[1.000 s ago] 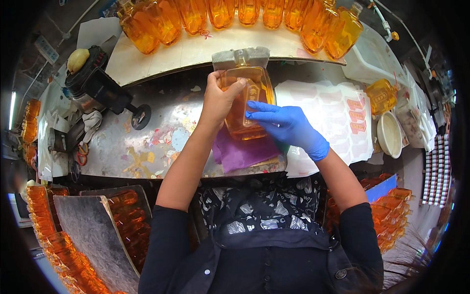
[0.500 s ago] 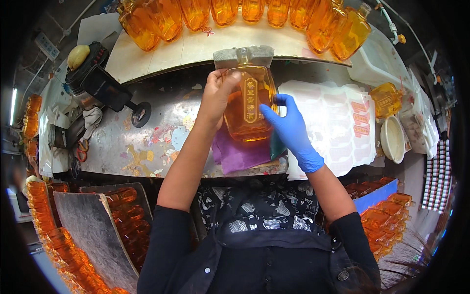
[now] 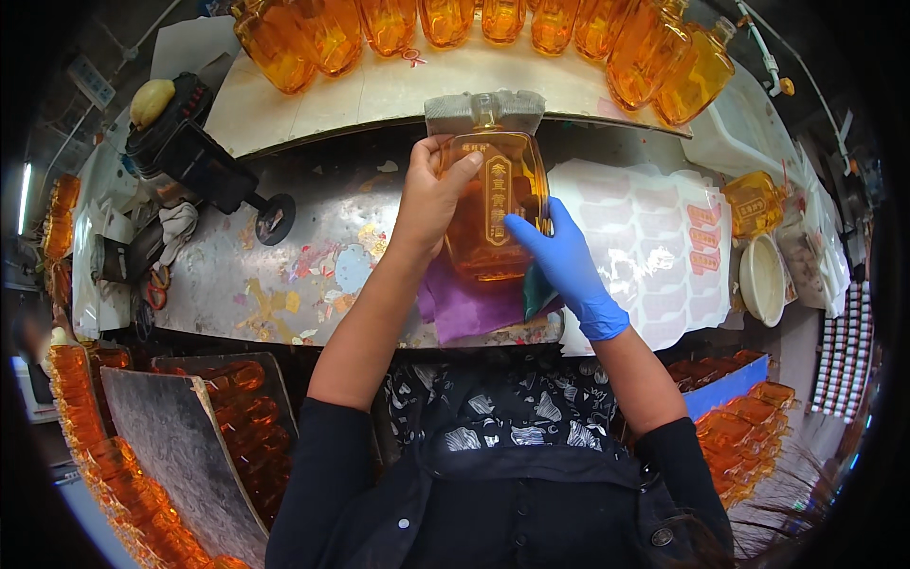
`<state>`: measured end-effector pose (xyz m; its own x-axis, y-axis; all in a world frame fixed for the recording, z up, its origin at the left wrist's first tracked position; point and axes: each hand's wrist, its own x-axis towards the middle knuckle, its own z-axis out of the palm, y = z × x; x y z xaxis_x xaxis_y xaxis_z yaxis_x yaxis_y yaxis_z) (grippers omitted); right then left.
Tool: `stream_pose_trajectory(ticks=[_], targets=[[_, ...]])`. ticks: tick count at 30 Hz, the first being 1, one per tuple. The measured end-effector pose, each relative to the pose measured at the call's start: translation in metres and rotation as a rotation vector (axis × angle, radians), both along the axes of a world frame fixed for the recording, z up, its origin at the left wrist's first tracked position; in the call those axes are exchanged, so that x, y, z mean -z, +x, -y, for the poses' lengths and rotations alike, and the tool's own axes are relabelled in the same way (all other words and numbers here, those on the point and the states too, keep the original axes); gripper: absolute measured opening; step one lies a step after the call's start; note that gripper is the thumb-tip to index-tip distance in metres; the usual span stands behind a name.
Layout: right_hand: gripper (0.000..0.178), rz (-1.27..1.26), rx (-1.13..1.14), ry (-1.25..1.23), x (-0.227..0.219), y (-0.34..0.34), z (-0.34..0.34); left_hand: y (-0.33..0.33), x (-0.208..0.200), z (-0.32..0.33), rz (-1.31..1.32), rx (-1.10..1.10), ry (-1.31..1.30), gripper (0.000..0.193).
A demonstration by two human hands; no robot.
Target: The person picks up amber-colored plastic bottles from a tray, wipes them with a cloth, and applies a rectangular label to the front of each bottle. They smooth the label with their gloved fingers and place the finished bottle onto a metal counter. The process is repeated for multiple bottles in a continuous sequence.
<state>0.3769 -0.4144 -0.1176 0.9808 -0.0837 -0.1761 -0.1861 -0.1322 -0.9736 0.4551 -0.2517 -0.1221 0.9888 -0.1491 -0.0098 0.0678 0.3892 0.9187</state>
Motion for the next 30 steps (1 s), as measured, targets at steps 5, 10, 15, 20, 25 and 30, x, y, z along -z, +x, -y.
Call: stream_pose_trajectory(ticks=[5, 10, 15, 20, 25, 30], targets=[[0.053, -0.002, 0.003, -0.048, 0.0093, 0.0029, 0.0031, 0.0, 0.0015, 0.0008, -0.019, -0.019, -0.001, 0.047], [0.052, -0.015, -0.003, -0.051, 0.0035, 0.0022, 0.0014, -0.0008, -0.0004, 0.0002, -0.026, -0.018, -0.021, 0.046], [0.05, -0.012, -0.005, -0.023, 0.0001, 0.0015, 0.0008, -0.0004, 0.0005, 0.0002, -0.028, -0.012, -0.024, 0.046], [0.049, -0.019, -0.006, -0.028, 0.0011, 0.0015, 0.001, 0.0, 0.0018, -0.0001, -0.017, -0.012, -0.03, 0.047], [0.049, -0.006, -0.009, -0.044, 0.0013, 0.0017, 0.0009, -0.0002, 0.0025, -0.0004, -0.014, -0.01, -0.037, 0.046], [0.051, 0.011, -0.019, -0.026, 0.0026, 0.0018, 0.0007, -0.0008, 0.0004, -0.0002, -0.024, -0.004, -0.05, 0.045]])
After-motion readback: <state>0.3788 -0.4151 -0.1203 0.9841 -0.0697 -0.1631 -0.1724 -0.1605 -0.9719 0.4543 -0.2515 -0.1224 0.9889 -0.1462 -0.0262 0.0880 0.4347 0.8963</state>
